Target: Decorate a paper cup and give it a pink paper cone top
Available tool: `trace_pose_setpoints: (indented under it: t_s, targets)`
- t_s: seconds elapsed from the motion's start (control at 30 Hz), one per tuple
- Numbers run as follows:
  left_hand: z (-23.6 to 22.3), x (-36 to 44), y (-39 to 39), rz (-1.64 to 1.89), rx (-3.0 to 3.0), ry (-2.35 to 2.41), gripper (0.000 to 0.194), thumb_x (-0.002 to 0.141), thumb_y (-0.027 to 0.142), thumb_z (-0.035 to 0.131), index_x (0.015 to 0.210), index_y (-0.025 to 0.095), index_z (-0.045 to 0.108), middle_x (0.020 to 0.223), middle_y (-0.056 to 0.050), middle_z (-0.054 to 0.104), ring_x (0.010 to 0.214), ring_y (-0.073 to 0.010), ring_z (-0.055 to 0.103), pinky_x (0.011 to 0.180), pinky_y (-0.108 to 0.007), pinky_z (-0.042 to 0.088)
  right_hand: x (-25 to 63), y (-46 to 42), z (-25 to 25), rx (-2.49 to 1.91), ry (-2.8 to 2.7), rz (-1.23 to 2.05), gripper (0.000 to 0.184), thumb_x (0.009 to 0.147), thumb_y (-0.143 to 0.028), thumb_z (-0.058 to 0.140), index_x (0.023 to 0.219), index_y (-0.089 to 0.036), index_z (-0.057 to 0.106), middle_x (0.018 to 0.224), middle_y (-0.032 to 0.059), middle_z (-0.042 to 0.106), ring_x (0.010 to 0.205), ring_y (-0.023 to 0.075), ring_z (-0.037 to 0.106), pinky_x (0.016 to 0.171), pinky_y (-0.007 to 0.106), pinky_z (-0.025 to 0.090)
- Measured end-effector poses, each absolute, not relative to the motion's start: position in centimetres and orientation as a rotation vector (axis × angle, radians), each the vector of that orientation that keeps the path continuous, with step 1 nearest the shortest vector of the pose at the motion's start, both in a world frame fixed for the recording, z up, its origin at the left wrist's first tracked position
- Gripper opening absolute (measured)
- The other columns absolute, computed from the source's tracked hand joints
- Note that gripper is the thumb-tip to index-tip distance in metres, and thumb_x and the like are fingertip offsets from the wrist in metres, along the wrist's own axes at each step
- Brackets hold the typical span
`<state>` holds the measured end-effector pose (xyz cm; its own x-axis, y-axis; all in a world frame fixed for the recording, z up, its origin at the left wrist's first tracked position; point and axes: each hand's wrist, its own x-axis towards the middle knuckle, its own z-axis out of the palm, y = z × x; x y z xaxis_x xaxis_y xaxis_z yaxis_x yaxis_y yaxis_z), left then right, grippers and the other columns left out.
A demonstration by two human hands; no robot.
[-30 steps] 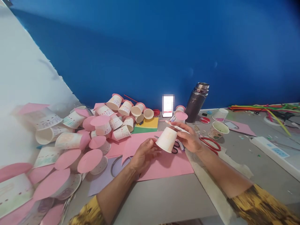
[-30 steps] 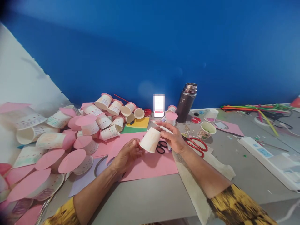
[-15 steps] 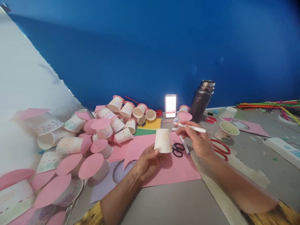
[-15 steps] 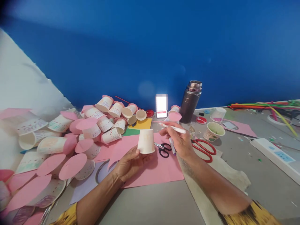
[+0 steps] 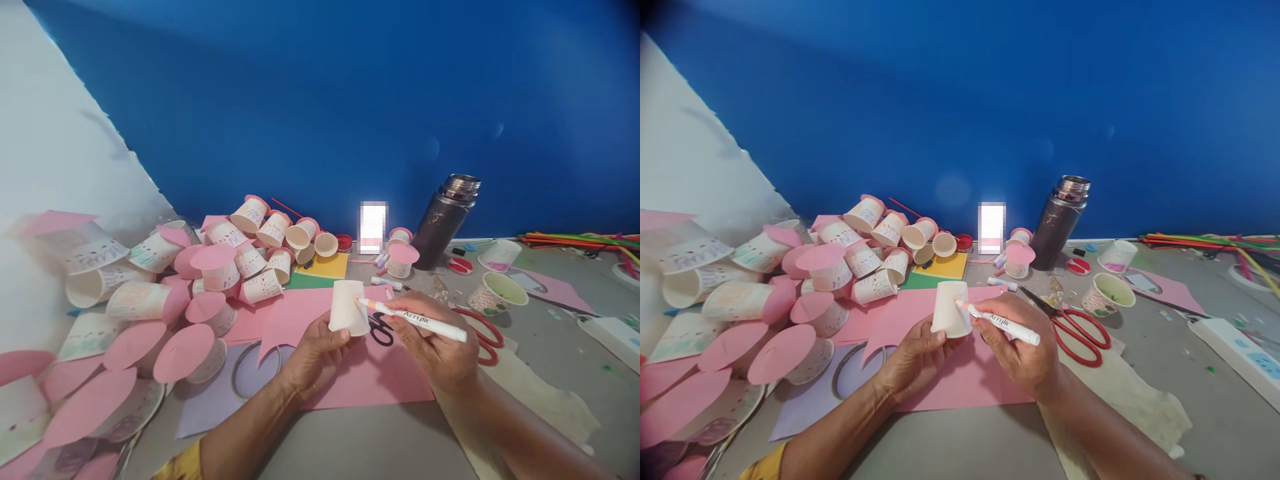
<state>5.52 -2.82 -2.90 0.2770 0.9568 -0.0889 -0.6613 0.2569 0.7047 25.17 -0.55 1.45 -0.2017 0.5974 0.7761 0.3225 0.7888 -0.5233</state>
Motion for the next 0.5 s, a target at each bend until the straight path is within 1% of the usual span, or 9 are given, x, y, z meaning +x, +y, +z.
trace_pose_setpoints:
  t_s: [0.13,0.23,0.33,0.4,0.5]
  targets:
    - [-2.79,5.68,-2.98,1.172,0.608,0.598,0.051,0.069,0.026,0.089,0.115,0.013,0.073,0.114,-0.013,0.071,0.105,-0.0232,0.063,0.099,-0.035,0.045,25.04,-0.35,1.72,-0.694,-1.835,0.293,0.019,0.091,-0.017,0.068,0.106,-0.027,0.072,0.084,0.0029,0.076,0.07,0.0212,0.069,0.065,0.034,0.055]
    - [-2.55,5.78,-3.04,1.168,0.619,0.62,0.053,0.068,0.027,0.089,0.117,0.013,0.073,0.115,-0.014,0.07,0.104,-0.0234,0.061,0.097,-0.034,0.044,25.09,-0.19,1.45,-0.709,-1.834,0.307,0.019,0.091,-0.017,0.068,0.107,-0.027,0.071,0.085,0.0035,0.076,0.073,0.0214,0.069,0.067,0.035,0.055]
    - [-2.48,5.85,-3.01,1.17,0.61,0.609,0.053,0.068,0.026,0.089,0.116,0.012,0.073,0.113,-0.013,0.07,0.102,-0.0219,0.06,0.095,-0.032,0.044,25.12,-0.12,1.29,-0.73,-1.841,0.309,0.015,0.091,-0.019,0.067,0.104,-0.026,0.072,0.082,0.0037,0.075,0.068,0.0205,0.068,0.063,0.034,0.054]
    - [-2.62,5.83,-2.98,1.177,0.604,0.591,0.05,0.069,0.025,0.089,0.115,0.012,0.073,0.112,-0.012,0.069,0.101,-0.0205,0.059,0.094,-0.031,0.043,25.06,-0.14,1.39,-0.74,-1.842,0.303,0.012,0.092,-0.02,0.066,0.101,-0.025,0.072,0.078,0.0031,0.074,0.064,0.0192,0.066,0.06,0.032,0.053]
    - [-2.97,5.68,-2.93,1.18,0.611,0.571,0.047,0.073,0.023,0.086,0.116,0.012,0.072,0.112,-0.012,0.069,0.1,-0.0202,0.06,0.096,-0.032,0.042,24.92,-0.24,1.67,-0.726,-1.848,0.291,0.01,0.092,-0.019,0.065,0.099,-0.023,0.071,0.078,0.0025,0.073,0.063,0.0177,0.066,0.06,0.031,0.054]
